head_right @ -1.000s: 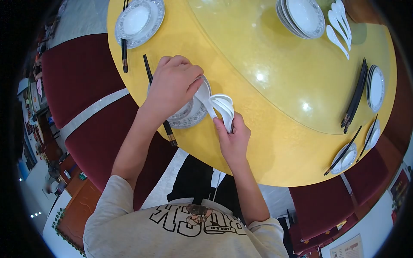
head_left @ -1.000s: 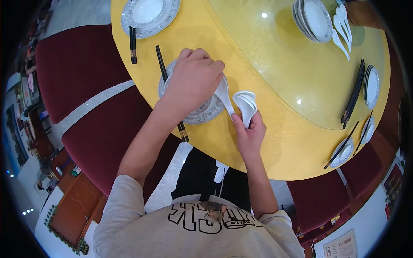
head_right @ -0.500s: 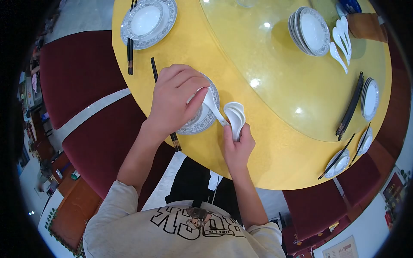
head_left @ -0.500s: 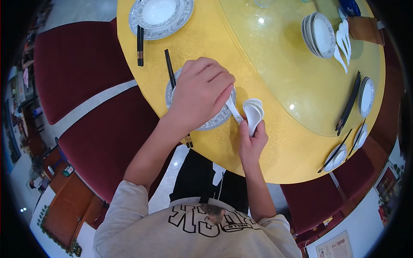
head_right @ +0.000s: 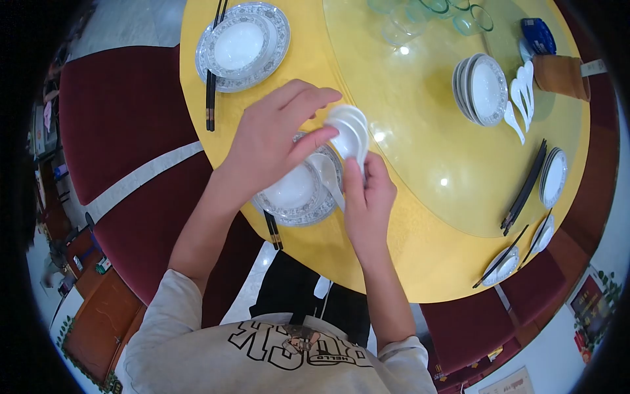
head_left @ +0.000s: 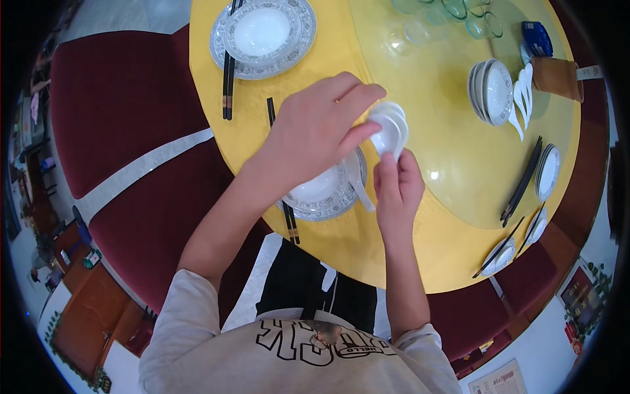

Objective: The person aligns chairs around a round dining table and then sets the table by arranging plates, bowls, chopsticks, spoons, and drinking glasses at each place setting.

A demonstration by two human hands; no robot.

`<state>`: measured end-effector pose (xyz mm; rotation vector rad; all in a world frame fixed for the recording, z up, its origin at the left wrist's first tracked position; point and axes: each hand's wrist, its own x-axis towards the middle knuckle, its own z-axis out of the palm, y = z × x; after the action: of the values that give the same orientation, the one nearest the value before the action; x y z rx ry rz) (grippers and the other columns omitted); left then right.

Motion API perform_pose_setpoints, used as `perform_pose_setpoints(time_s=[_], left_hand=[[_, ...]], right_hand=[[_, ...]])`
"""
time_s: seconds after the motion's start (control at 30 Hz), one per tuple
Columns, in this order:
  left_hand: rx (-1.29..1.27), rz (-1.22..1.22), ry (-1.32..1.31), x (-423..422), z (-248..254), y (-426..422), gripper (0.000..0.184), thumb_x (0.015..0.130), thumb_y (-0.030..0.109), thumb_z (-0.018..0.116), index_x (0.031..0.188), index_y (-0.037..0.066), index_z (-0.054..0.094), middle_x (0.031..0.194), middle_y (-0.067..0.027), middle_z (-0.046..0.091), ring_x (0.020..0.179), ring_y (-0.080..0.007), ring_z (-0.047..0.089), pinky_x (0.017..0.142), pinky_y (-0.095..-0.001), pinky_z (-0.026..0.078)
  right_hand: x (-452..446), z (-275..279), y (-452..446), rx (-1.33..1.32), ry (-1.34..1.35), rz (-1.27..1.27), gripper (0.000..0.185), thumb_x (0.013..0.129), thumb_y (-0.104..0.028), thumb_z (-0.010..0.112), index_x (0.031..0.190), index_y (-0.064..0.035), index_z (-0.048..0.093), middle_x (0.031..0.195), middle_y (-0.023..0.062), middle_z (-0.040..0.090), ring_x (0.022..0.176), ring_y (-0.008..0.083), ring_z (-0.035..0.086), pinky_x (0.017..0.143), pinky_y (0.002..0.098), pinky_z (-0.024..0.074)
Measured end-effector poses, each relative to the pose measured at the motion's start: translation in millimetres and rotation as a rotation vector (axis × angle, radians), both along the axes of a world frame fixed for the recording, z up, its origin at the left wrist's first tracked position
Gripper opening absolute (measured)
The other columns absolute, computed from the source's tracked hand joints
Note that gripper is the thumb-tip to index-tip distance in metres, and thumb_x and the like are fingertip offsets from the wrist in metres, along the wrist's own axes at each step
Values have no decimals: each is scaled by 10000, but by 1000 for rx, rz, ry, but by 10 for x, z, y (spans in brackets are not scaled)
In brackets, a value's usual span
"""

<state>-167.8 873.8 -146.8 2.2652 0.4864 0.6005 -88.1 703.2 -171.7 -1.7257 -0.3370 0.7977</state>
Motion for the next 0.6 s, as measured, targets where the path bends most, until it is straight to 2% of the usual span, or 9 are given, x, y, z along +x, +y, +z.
perform_pose_setpoints(time_s=[0.17, 0.23, 0.37, 0.47, 0.53, 0.6], left_hand=[[176, 61, 5, -5, -157, 345, 292, 822, 142, 794, 1085, 58, 700, 894, -86, 668, 727, -219, 673, 619, -305, 535], [207, 129, -60, 8, -218, 439, 284, 814, 126, 805, 1079, 57, 728, 863, -76, 679, 698, -186, 681, 607, -286, 543], [190, 205, -16, 58, -254, 590, 232, 830, 108, 792, 1051, 51, 747, 851, -79, 697, 703, -181, 686, 627, -278, 550], [93, 254, -15, 75, -270, 741, 206, 841, 111, 783, 1031, 39, 748, 857, -86, 716, 719, -185, 686, 645, -272, 544], [-184, 327, 45, 96, -250, 898, 200, 850, 135, 776, 1022, 36, 749, 860, -92, 725, 748, -190, 689, 684, -287, 542], [-129, 274, 80, 130, -288, 1156, 200, 857, 147, 762, 1022, 34, 747, 867, -91, 729, 776, -196, 694, 710, -303, 541]], right_hand=[[14, 80, 495, -61, 126, 97, 253, 1006, -222, 629, 1060, 25, 634, 667, 12, 597, 521, 81, 533, 505, 255, 433], [20, 62, 611, -59, 110, 112, 258, 1005, -224, 630, 1072, 26, 630, 678, 20, 602, 536, 83, 543, 509, 254, 436], [0, -55, 784, 23, 146, 87, 282, 1002, -226, 634, 1102, 34, 595, 731, 47, 621, 582, 83, 561, 534, 251, 445], [31, -60, 834, 65, 221, 21, 263, 991, -197, 645, 1091, 33, 566, 773, 67, 635, 605, 90, 565, 556, 256, 452], [70, -167, 850, 94, 120, -4, 238, 981, -175, 653, 1070, 25, 560, 788, 67, 650, 602, 95, 563, 560, 258, 452], [117, -226, 915, 125, 19, -29, 217, 971, -153, 661, 1050, 18, 553, 803, 67, 664, 599, 99, 561, 563, 260, 452]])
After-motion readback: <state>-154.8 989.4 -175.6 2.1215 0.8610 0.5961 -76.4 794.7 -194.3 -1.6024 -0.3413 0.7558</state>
